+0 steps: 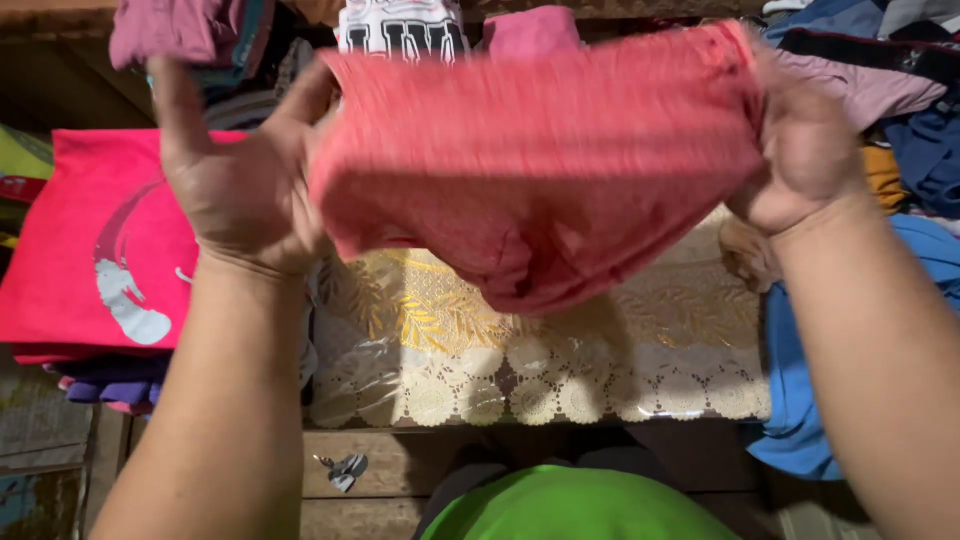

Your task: The person folds several clean garments one by one on a table. They handle a white t-shirt, a red t-shirt, and two pink tops, smoothing and folding each into a neat rectangle before stacking them. The camera remains in a stable overhead position throughout.

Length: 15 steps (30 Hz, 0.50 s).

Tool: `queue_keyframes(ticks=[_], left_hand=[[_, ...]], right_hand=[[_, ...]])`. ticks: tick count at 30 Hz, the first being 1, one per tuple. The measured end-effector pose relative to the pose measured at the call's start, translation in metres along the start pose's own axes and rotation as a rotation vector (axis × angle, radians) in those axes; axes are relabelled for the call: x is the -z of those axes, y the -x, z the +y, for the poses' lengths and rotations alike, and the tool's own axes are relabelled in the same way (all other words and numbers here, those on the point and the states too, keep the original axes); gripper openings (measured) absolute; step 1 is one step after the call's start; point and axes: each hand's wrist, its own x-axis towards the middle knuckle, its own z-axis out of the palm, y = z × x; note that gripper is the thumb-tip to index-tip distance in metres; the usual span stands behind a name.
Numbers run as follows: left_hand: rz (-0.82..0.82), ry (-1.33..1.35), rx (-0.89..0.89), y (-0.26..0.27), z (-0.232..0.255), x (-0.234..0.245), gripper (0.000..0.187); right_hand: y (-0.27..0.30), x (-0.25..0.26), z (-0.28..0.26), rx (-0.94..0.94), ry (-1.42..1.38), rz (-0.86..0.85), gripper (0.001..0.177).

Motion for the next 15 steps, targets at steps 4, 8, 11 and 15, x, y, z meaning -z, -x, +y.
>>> queue_keyframes(ticks=[4,8,11,15], left_hand=[[0.266,-0.752,-0.011,0.010,-0.042,0.026,0.111],[0.315,-0.627,0.040,0.016,-0.038,0.052,0.100],[-0.295,-0.188,0.019,0.024,-0.025,0.058,0.114],[0.626,-0.532,-0.112,0.027,-0.051,0.094,0.085]], right_hand=[[0.006,-0.018,0.031,-0.227,0.478,0.050,0.065],[0.026,0.003,0.118,-0.572,0.586,0.245,0.054],[0.023,0.041,0.109,-0.425,-0.050,0.274,0.057],[0.027,0.065,0.107,-0.551,0.012,0.154,0.052]])
